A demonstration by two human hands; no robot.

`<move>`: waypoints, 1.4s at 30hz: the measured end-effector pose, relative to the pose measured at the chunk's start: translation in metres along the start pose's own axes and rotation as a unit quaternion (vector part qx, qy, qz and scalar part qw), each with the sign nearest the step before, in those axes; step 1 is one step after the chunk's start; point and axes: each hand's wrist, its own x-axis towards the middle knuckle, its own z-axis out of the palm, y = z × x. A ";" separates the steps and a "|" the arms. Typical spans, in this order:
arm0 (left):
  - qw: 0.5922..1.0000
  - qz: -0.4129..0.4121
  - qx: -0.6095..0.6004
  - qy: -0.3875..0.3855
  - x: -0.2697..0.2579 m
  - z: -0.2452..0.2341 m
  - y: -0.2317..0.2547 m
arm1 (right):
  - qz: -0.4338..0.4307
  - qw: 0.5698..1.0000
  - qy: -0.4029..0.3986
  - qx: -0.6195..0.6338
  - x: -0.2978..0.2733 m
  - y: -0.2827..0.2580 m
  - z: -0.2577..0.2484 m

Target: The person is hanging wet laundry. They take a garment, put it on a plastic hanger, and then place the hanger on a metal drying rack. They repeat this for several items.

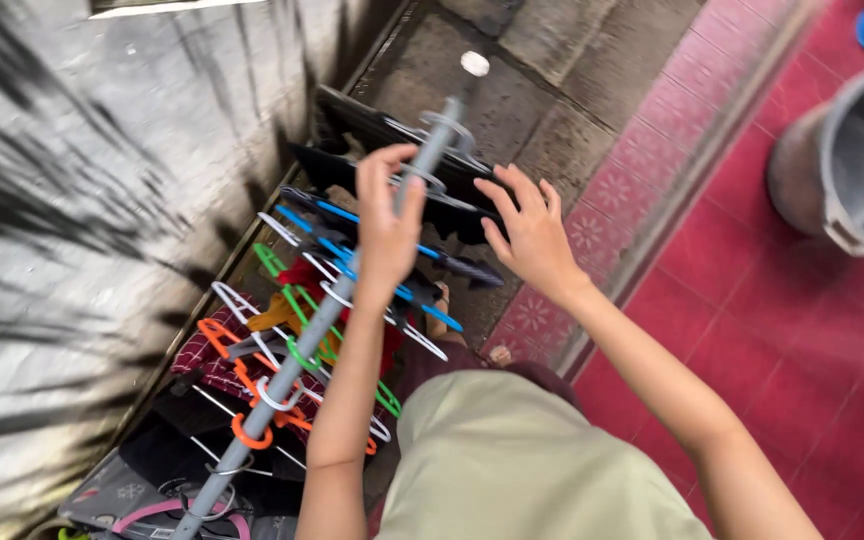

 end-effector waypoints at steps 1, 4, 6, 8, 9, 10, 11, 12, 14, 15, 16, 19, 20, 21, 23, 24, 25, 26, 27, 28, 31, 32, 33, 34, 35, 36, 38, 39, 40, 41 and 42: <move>0.997 0.021 0.076 -0.008 0.004 -0.001 -0.009 | -0.003 1.000 -0.014 -0.009 0.008 0.000 0.010; 0.974 0.026 0.213 -0.070 0.012 0.000 -0.035 | -0.005 0.998 -0.067 -0.015 0.029 0.006 0.044; 0.954 0.012 0.270 -0.126 0.016 0.001 -0.045 | -0.002 0.994 -0.105 -0.014 0.038 0.010 0.066; 0.966 -0.046 0.218 -0.132 0.023 0.002 -0.046 | -0.019 0.979 -0.204 -0.016 0.046 0.015 0.087; 0.966 -0.046 0.219 -0.131 0.025 0.001 -0.042 | -0.020 0.979 -0.204 -0.015 0.053 0.007 0.077; 0.971 -0.066 0.196 -0.122 0.028 0.000 -0.038 | -0.007 0.978 -0.203 0.033 0.059 -0.001 0.068; 0.975 -0.085 0.174 -0.112 0.029 0.000 -0.034 | 0.005 0.976 -0.202 0.082 0.065 -0.008 0.058; 0.974 -0.087 0.174 -0.113 0.032 0.000 -0.027 | 0.006 0.975 -0.204 0.083 0.068 -0.007 0.056; 0.979 -0.092 0.154 -0.093 0.033 0.000 -0.015 | -0.027 0.987 -0.158 0.025 0.068 -0.007 0.052; 0.978 -0.097 0.154 -0.096 0.029 0.003 -0.019 | -0.024 0.986 -0.162 0.028 0.063 -0.006 0.050; 0.977 -0.062 0.178 -0.097 0.030 0.006 -0.023 | -0.022 0.989 -0.143 0.025 0.061 -0.003 0.048; 0.971 0.028 0.209 -0.112 0.035 0.012 -0.020 | -0.021 0.993 -0.116 0.020 0.054 0.004 0.029; 0.965 0.081 0.215 -0.124 0.037 0.015 -0.015 | -0.023 0.993 -0.112 0.019 0.050 0.006 0.020; 0.965 0.086 0.211 -0.132 0.036 0.019 -0.006 | -0.014 0.994 -0.108 0.015 0.041 0.010 0.012; 0.970 0.136 0.132 -0.155 0.040 0.029 0.012 | -0.023 0.994 -0.090 0.062 0.027 0.020 -0.004; 0.967 0.147 0.126 -0.168 0.039 0.037 0.013 | -0.010 0.995 -0.079 0.056 0.017 0.025 -0.013; 0.960 0.169 0.123 -0.186 0.036 0.045 0.013 | -0.004 0.995 -0.075 0.070 0.007 0.029 -0.022; 0.953 0.190 0.120 -0.205 0.033 0.054 0.014 | 0.003 0.994 -0.071 0.085 -0.006 0.033 -0.030; 0.948 0.201 0.113 -0.219 0.030 0.062 0.017 | 0.018 0.995 -0.059 0.079 -0.017 0.037 -0.041; 0.941 0.212 0.118 -0.237 0.029 0.070 0.021 | 0.032 0.996 -0.044 0.074 -0.028 0.040 -0.051; 0.917 0.243 0.108 -0.298 0.029 0.091 0.032 | 0.084 0.994 0.005 0.065 -0.064 0.056 -0.081; 0.907 0.249 0.100 -0.325 0.026 0.099 0.037 | 0.107 0.992 0.025 0.067 -0.082 0.061 -0.092; 0.898 0.259 0.092 -0.343 0.024 0.106 0.041 | 0.126 0.989 0.037 0.062 -0.097 0.062 -0.105; 0.884 0.263 0.118 -0.368 0.021 0.112 0.045 | 0.144 0.985 0.070 0.071 -0.112 0.063 -0.119; 0.868 0.268 0.145 -0.391 0.018 0.119 0.048 | 0.160 0.978 0.105 0.078 -0.129 0.064 -0.132; 0.861 0.278 0.138 -0.404 0.014 0.128 0.053 | 0.175 0.975 0.115 0.072 -0.147 0.067 -0.144; 0.856 0.284 0.191 -0.388 0.001 0.142 0.060 | 0.195 0.965 0.151 0.093 -0.187 0.071 -0.165; 0.849 0.290 0.186 -0.399 -0.004 0.151 0.064 | 0.207 0.961 0.158 0.089 -0.204 0.071 -0.176; 0.874 0.247 0.147 -0.393 -0.011 0.157 0.067 | 0.219 0.955 0.177 0.096 -0.222 0.070 -0.185; 0.894 0.201 0.107 -0.384 -0.019 0.164 0.070 | 0.231 0.947 0.196 0.103 -0.240 0.068 -0.195; 0.891 0.207 0.105 -0.390 -0.029 0.178 0.061 | 0.236 0.945 0.203 0.100 -0.256 0.066 -0.197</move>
